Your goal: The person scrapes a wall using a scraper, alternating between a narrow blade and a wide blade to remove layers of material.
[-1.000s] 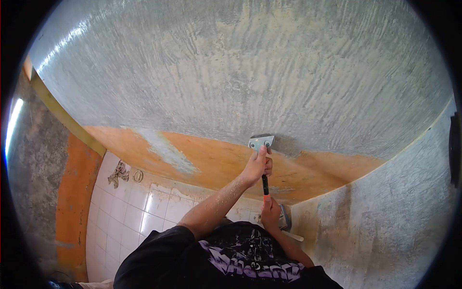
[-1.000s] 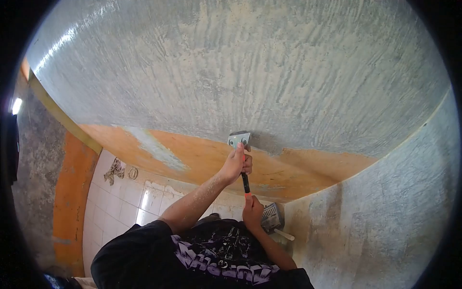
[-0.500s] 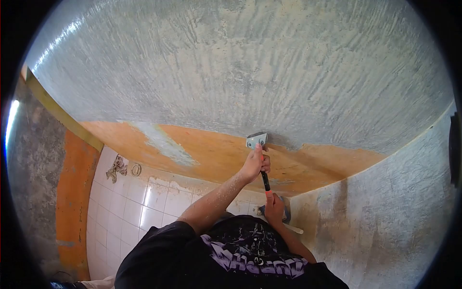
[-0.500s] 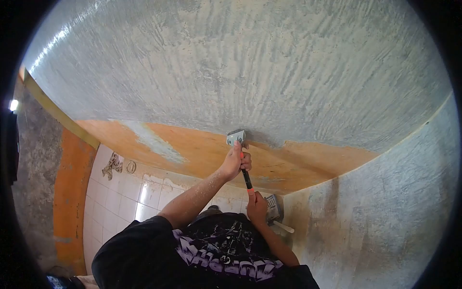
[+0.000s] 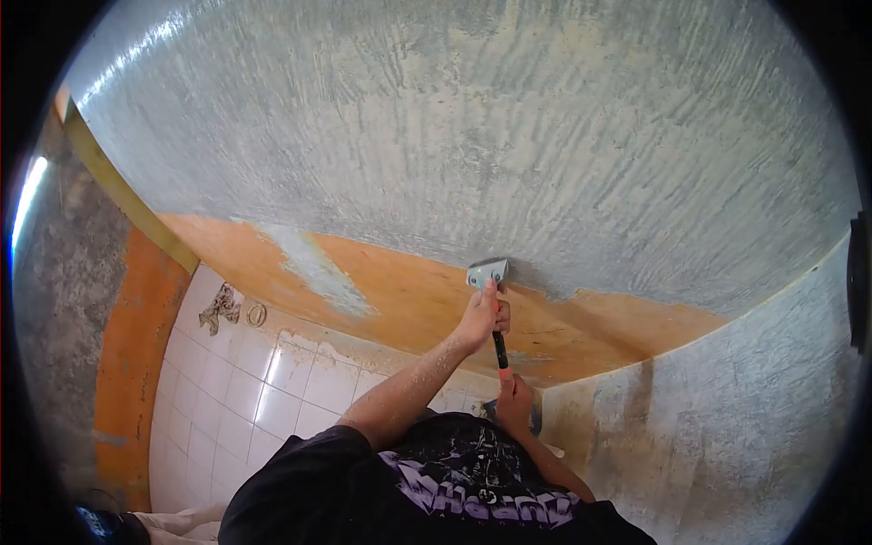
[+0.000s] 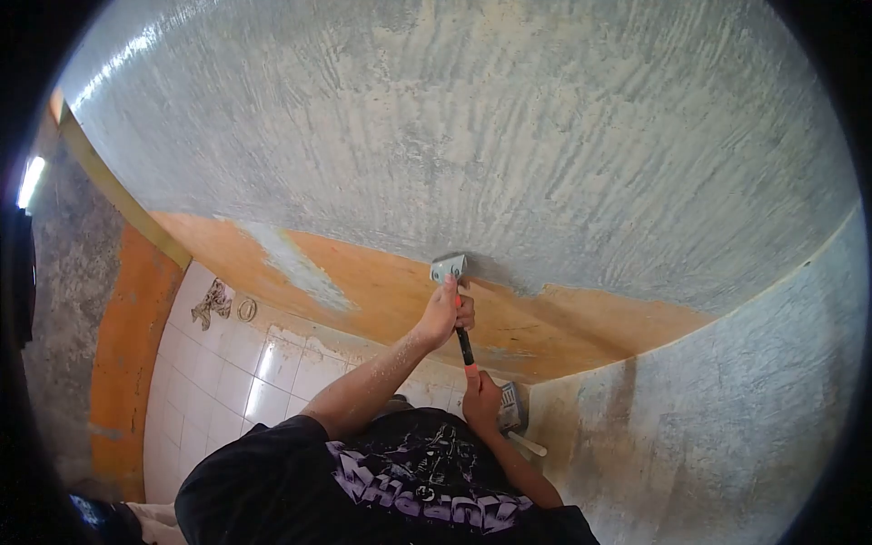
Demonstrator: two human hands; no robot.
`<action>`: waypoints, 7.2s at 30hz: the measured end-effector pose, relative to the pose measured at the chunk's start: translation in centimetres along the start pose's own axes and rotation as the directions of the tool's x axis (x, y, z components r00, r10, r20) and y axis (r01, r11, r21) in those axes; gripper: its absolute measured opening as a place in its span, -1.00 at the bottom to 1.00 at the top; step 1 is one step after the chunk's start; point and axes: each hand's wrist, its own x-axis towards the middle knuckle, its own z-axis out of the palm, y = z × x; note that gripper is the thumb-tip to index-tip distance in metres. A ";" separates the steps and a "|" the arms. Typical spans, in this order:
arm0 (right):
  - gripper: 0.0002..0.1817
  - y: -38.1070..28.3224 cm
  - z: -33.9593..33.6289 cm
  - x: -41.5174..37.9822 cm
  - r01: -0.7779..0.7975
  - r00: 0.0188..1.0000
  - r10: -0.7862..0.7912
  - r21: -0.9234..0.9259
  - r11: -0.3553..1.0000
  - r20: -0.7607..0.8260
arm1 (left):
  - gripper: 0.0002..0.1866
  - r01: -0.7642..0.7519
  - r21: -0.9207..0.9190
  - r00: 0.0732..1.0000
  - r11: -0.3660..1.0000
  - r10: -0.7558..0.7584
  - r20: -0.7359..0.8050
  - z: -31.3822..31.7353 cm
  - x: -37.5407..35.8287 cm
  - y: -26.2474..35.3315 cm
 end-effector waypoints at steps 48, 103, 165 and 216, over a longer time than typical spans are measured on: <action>-0.48 -3.7 -0.7 0.0 -0.047 0.999 0.046 0.019 0.999 0.023 | -0.37 -0.055 0.011 0.998 0.998 0.054 0.019 0.2 -0.2 1.8; -0.72 -1.3 -14.0 1.9 -0.048 0.994 0.055 -0.073 0.996 0.097 | -0.49 0.074 -0.530 0.969 0.845 0.065 0.238 4.8 1.2 -6.0; -0.70 -7.5 -6.4 2.9 0.117 0.991 -0.106 -0.147 0.982 0.082 | -0.43 -0.086 -0.603 0.987 0.793 0.149 0.055 -1.7 0.0 0.0; -0.71 -6.3 -6.0 -0.1 0.087 0.996 -0.092 -0.196 0.977 -0.016 | -0.38 0.054 -0.492 0.994 0.869 0.001 0.110 -0.4 -0.8 -0.5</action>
